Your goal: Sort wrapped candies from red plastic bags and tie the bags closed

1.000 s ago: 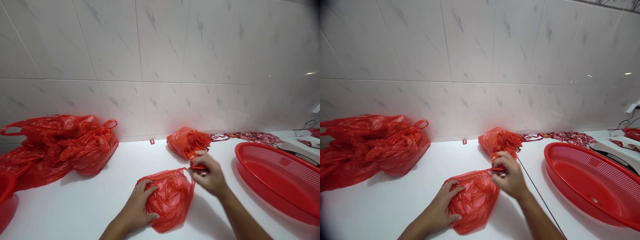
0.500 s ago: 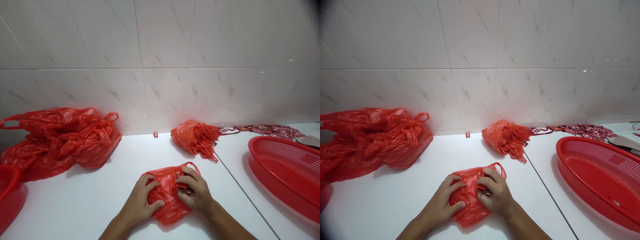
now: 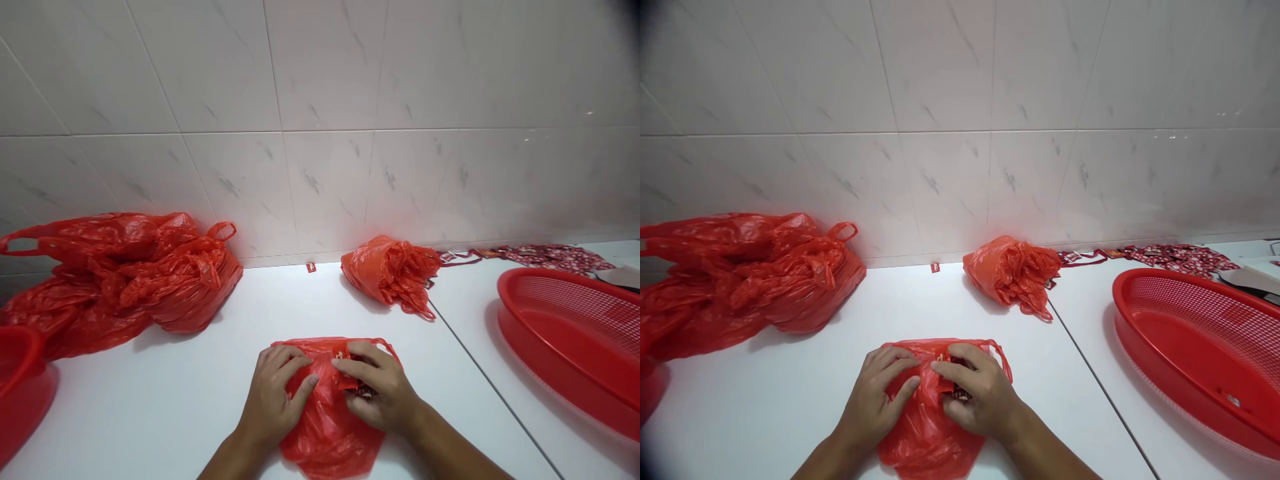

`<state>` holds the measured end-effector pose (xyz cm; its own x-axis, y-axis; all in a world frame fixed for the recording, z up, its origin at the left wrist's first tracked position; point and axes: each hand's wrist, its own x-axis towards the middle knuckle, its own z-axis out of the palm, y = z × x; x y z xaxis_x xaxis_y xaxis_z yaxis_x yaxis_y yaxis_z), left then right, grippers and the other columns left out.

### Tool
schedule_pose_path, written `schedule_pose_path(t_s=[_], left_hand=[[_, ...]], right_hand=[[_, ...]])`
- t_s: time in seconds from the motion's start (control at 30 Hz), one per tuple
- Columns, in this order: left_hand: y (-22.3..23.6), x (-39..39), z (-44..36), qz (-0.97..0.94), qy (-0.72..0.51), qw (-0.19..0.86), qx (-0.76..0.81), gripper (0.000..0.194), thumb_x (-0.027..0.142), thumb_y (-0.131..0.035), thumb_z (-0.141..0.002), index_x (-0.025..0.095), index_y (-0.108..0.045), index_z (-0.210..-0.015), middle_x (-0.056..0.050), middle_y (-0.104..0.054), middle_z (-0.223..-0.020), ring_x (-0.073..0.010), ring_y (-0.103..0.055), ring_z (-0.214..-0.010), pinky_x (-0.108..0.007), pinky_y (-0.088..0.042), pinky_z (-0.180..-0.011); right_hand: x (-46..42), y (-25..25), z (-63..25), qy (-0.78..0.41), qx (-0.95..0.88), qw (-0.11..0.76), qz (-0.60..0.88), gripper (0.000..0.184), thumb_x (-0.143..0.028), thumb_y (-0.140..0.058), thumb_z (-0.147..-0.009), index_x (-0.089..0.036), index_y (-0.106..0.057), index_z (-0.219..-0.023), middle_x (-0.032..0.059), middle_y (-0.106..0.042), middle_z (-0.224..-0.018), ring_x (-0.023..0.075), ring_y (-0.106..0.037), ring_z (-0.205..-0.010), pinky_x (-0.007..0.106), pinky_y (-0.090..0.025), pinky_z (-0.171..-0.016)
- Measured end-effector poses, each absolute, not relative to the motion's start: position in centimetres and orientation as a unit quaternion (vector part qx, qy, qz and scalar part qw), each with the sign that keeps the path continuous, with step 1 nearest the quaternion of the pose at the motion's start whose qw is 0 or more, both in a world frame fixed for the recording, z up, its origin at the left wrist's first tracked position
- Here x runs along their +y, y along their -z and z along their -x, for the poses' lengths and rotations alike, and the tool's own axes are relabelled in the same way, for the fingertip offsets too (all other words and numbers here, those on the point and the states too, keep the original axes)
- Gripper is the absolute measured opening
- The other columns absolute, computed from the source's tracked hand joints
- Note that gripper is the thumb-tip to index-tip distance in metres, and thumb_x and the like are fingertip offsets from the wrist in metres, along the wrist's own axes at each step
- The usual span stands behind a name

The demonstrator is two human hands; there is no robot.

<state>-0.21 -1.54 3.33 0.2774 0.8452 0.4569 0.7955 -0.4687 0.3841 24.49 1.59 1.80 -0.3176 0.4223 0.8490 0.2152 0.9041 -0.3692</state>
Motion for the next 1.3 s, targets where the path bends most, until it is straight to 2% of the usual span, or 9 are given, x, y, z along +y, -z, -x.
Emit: schedule_pose_path(t_s=[0.17,0.3,0.57,0.8,1.07,1.3], left_hand=[[-3.48,-1.29,0.12,-0.8,-0.3,0.045,0.518,0.02,0.038,-0.06,-0.103,0.026,-0.076,-0.102,-0.003,-0.078,-0.101,-0.0256,-0.069,-0.099,-0.046,-0.046,-0.096],[-3.63,-1.2,-0.03,-0.801,-0.304,0.077,0.51,0.02,0.035,-0.057,-0.105,0.025,-0.074,-0.098,-0.002,-0.076,-0.098,-0.0238,-0.068,-0.095,-0.044,-0.044,-0.095],[-3.5,-1.29,-0.05,-0.8,-0.311,0.097,0.504,0.023,0.035,-0.055,-0.106,0.025,-0.071,-0.093,-0.001,-0.075,-0.094,-0.0229,-0.067,-0.092,-0.043,-0.042,-0.094],[-3.57,-1.27,-0.14,-0.802,-0.308,0.098,0.503,0.026,0.034,-0.052,-0.107,0.025,-0.069,-0.09,0.0,-0.074,-0.091,-0.0219,-0.067,-0.09,-0.041,-0.042,-0.093],[-3.6,-1.14,-0.15,-0.805,-0.301,0.098,0.503,0.027,0.033,-0.051,-0.107,0.025,-0.069,-0.089,0.0,-0.074,-0.091,-0.0221,-0.067,-0.09,-0.041,-0.043,-0.093],[-3.44,-1.04,-0.16,-0.803,-0.296,0.093,0.509,0.026,0.033,-0.051,-0.107,0.026,-0.069,-0.09,0.001,-0.074,-0.091,-0.0215,-0.067,-0.091,-0.042,-0.042,-0.093]], right_hand=[[1.44,-1.84,-24.65,-0.104,-0.813,0.538,0.196,0.075,-0.004,-0.06,-0.073,-0.024,-0.06,-0.146,0.0106,-0.069,-0.112,0.0218,-0.071,-0.093,0.034,-0.064,-0.08],[1.44,-1.68,-24.64,-0.123,-0.813,0.538,0.187,0.077,-0.006,-0.062,-0.075,-0.023,-0.057,-0.149,0.011,-0.07,-0.116,0.0224,-0.072,-0.099,0.035,-0.064,-0.085],[1.56,-1.72,-24.58,-0.127,-0.807,0.543,0.191,0.066,-0.008,-0.06,-0.073,-0.022,-0.058,-0.138,0.0102,-0.074,-0.115,0.0235,-0.074,-0.102,0.035,-0.063,-0.089],[1.44,-2.0,-24.45,-0.154,-0.805,0.538,0.195,0.048,-0.005,-0.059,-0.07,-0.023,-0.063,-0.115,0.0074,-0.073,-0.106,0.0218,-0.073,-0.094,0.032,-0.062,-0.082],[1.48,-1.89,-24.48,-0.147,-0.812,0.528,0.202,0.044,-0.005,-0.06,-0.071,-0.023,-0.065,-0.112,0.0088,-0.075,-0.107,0.0219,-0.074,-0.094,0.032,-0.062,-0.082],[1.6,-1.96,-24.42,-0.158,-0.82,0.515,0.192,0.037,-0.007,-0.066,-0.079,-0.023,-0.065,-0.112,0.0061,-0.079,-0.107,0.0208,-0.076,-0.091,0.032,-0.061,-0.083]])
